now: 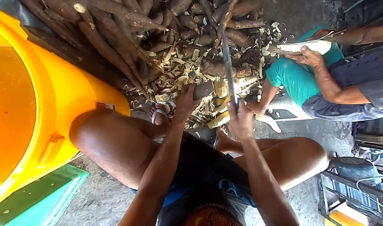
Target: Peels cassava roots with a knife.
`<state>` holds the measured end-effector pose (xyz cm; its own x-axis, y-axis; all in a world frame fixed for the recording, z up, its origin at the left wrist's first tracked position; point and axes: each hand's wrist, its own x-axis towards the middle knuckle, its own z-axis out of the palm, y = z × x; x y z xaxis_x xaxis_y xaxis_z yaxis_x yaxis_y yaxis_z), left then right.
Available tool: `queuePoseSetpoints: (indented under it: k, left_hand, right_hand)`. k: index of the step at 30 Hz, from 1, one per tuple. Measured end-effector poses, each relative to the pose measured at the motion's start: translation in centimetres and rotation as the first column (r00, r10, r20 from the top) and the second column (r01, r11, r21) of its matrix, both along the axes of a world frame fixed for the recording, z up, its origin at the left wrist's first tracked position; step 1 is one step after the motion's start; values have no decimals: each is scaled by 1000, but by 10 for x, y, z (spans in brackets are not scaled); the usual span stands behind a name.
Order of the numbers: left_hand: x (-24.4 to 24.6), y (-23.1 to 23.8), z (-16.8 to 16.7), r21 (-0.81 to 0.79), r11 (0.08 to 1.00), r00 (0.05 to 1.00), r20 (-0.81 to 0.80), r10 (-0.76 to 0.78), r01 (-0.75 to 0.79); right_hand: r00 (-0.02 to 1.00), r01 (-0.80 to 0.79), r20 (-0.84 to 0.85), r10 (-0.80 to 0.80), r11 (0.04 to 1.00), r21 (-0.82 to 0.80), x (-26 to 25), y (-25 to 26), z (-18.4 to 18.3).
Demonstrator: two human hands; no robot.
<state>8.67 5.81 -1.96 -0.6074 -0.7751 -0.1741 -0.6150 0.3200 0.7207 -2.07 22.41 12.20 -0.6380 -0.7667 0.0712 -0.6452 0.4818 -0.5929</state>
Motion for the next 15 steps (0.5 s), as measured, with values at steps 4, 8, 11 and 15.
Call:
queuePoseSetpoints:
  k: [4,8,11,15]
  left_hand:
    - [-1,0,3,2,1000,998,50,24,-24]
    - [4,6,11,-23,999,999,-29,43,-43]
    - [7,2,7,41,995,971,-219,98,-91]
    - [1,2,8,165,984,887,-440,138,-72]
  right_hand:
    - [985,-94,-171,39,940,-327,4,-3,31]
    - [977,3,193,-91,909,417,-5,26,-74]
    - [915,30,334,-227,864,503,-11,26,-100]
    - [928,33,336,-158,936,349,-11,10,-74]
